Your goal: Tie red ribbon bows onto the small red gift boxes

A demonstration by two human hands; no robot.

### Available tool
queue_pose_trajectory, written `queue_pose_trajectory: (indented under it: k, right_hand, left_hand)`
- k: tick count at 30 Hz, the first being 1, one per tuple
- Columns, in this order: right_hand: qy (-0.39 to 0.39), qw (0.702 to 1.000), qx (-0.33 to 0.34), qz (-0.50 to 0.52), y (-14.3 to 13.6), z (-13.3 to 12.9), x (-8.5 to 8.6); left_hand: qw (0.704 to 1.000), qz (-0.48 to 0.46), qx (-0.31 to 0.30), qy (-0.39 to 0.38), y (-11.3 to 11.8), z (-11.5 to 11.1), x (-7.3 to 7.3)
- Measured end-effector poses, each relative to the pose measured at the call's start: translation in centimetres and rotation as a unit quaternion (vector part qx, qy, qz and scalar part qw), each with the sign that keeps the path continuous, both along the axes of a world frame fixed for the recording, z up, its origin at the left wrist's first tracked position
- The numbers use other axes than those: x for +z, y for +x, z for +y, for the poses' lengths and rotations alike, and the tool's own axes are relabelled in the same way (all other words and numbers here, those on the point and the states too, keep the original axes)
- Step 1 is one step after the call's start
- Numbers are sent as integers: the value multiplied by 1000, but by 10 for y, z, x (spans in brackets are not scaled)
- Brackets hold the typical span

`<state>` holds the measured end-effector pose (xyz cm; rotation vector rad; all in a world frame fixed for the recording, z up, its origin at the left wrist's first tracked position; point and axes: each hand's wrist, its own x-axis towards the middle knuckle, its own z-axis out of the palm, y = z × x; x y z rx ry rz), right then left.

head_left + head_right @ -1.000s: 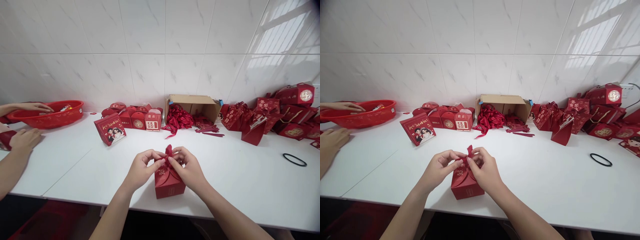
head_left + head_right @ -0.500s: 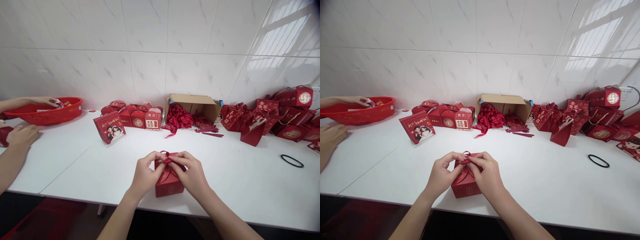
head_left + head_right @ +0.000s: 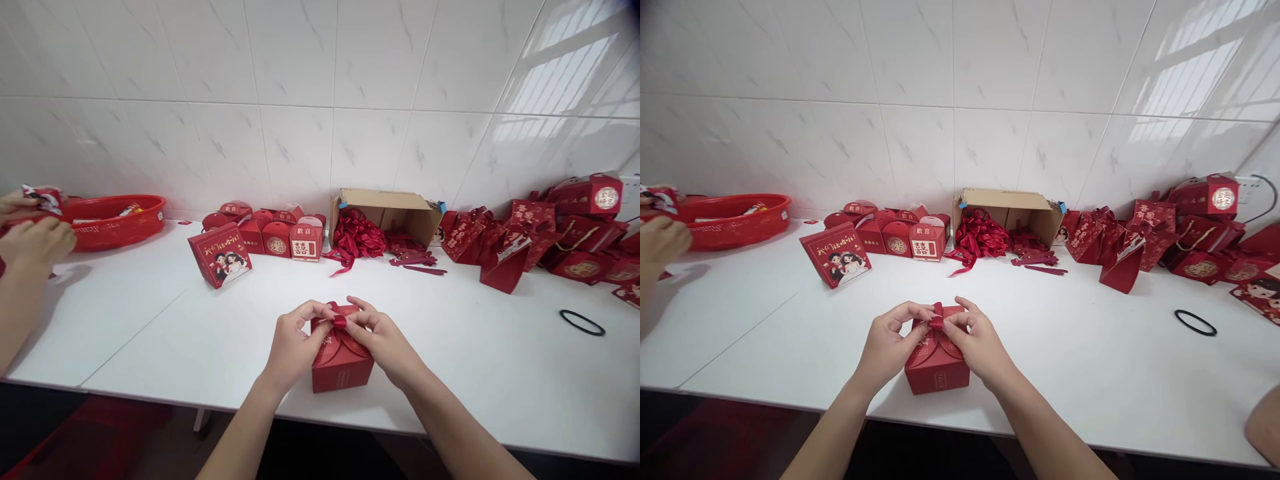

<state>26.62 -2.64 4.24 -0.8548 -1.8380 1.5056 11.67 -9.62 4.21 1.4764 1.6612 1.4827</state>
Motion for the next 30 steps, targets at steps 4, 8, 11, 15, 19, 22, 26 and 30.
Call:
queue_pose_trajectory:
  k: [4,8,11,15,19,22,26,30]
  right_hand:
    - [-5,1000,5,19,-2,-1,-3]
    - [-17,997,-45,56,-6,-4,-11]
    - [-37,994,-64,85,-9,-7,-14]
    - [-38,993,-76,87,-9,-12,-13]
    - [-50,994,-70,70,0,-19,-11]
    - [-36,997,-50,41,12,-20,-9]
    - [116,992,-41,-13,22,-8,-7]
    - [254,965,68,-27,20,12,0]
  left_hand:
    - [1000,-19,-7,11,1,8,-3]
    - [997,-18,6,78,0,13,-6]
    - [995,46,-7,88,-2,8,-4]
    - [992,104,-27,58,-4,2,0]
    - [996,84,-18,20,-6,1,1]
    - [996,82,-26,16,-8,-3,3]
    - [990,117,-68,34,-9,-10,10]
    - [986,144,-79,35,-11,-13,15]
